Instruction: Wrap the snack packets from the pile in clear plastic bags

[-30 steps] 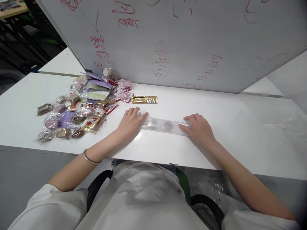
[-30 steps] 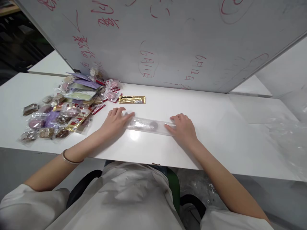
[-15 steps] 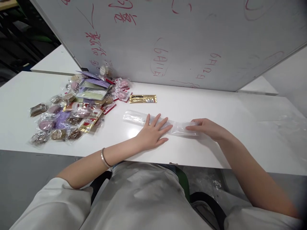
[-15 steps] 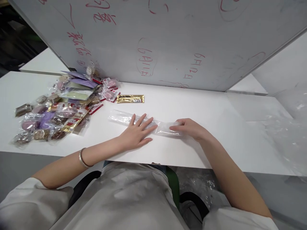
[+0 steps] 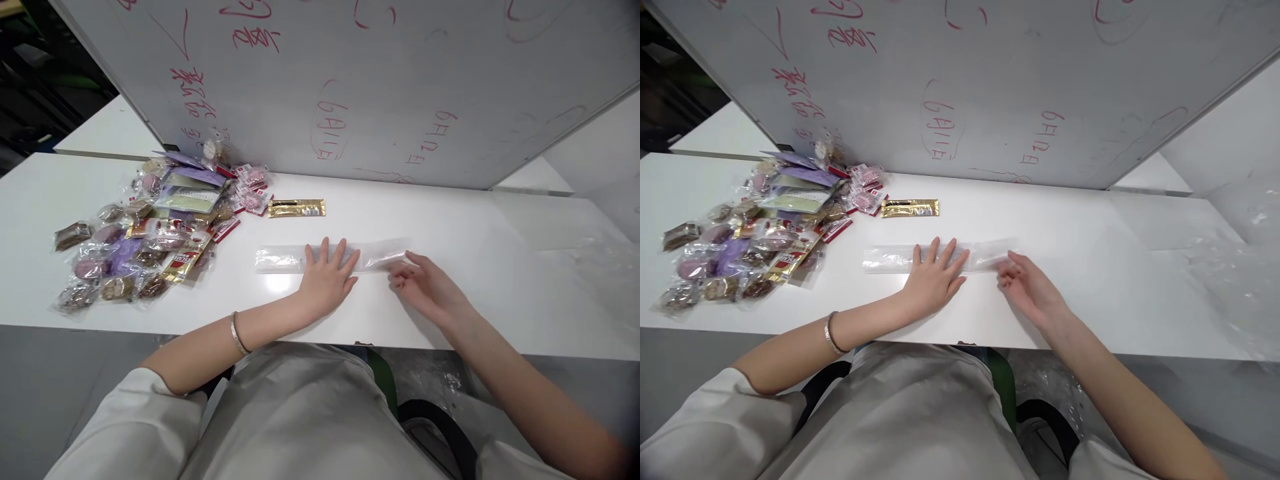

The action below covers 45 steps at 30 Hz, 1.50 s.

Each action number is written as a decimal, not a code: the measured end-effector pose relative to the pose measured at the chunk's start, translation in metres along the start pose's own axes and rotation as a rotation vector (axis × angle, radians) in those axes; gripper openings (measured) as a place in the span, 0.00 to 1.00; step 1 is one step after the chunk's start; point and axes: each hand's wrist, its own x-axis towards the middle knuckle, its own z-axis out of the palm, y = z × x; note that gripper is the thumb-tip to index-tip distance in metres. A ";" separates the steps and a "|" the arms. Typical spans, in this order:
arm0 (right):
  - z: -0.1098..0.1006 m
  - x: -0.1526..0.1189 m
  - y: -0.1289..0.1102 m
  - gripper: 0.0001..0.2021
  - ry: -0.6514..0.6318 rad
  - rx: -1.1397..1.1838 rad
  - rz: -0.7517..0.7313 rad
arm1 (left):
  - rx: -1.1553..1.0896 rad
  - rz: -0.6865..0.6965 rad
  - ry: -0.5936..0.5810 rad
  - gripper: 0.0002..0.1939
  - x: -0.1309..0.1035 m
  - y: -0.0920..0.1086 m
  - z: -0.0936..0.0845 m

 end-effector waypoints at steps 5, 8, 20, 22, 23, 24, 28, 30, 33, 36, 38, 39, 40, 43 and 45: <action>0.011 -0.013 -0.002 0.22 -0.275 -0.341 0.170 | 0.046 -0.027 0.021 0.27 0.003 0.001 0.000; 0.020 -0.017 -0.004 0.23 -0.261 -0.140 0.195 | 0.095 -0.027 0.050 0.27 0.004 0.001 0.001; 0.080 0.028 0.009 0.18 0.441 0.076 -0.082 | 0.067 -0.008 0.017 0.29 0.003 0.008 0.006; 0.082 0.039 0.004 0.17 0.450 0.168 -0.038 | 0.042 -0.007 0.004 0.29 0.002 0.007 0.004; 0.083 0.045 0.002 0.14 0.443 0.221 -0.019 | 0.032 -0.005 -0.003 0.29 0.002 0.006 0.004; 0.083 0.051 0.001 0.11 0.432 0.269 -0.014 | 0.025 0.000 -0.008 0.29 0.001 0.006 0.003; 0.085 0.067 0.009 0.14 0.350 0.190 -0.200 | 0.008 0.035 -0.012 0.28 -0.001 0.004 0.002; 0.083 0.069 0.017 0.19 0.233 -0.121 -0.408 | 0.010 0.055 -0.019 0.28 -0.001 0.002 0.003; 0.071 0.069 0.025 0.21 -0.026 -0.636 -0.743 | -0.007 0.123 -0.026 0.25 0.001 -0.006 0.004; 0.051 0.070 0.027 0.23 -0.252 -0.879 -0.943 | -0.094 0.264 0.007 0.20 -0.001 -0.030 0.001; 0.039 0.069 0.027 0.25 -0.354 -0.948 -1.007 | -0.132 0.341 0.048 0.17 -0.009 -0.052 -0.005; 0.034 0.067 0.027 0.25 -0.382 -0.971 -1.028 | -0.123 0.349 0.074 0.16 -0.015 -0.063 -0.010; 0.030 0.065 0.027 0.26 -0.399 -0.990 -1.046 | -0.107 0.331 0.089 0.17 -0.023 -0.074 -0.015; 0.029 0.057 0.027 0.27 -0.419 -1.061 -1.089 | 0.014 0.220 0.128 0.19 -0.047 -0.097 -0.031; 0.033 0.053 0.026 0.27 -0.433 -1.132 -1.112 | 0.164 0.003 0.116 0.23 -0.060 -0.101 -0.037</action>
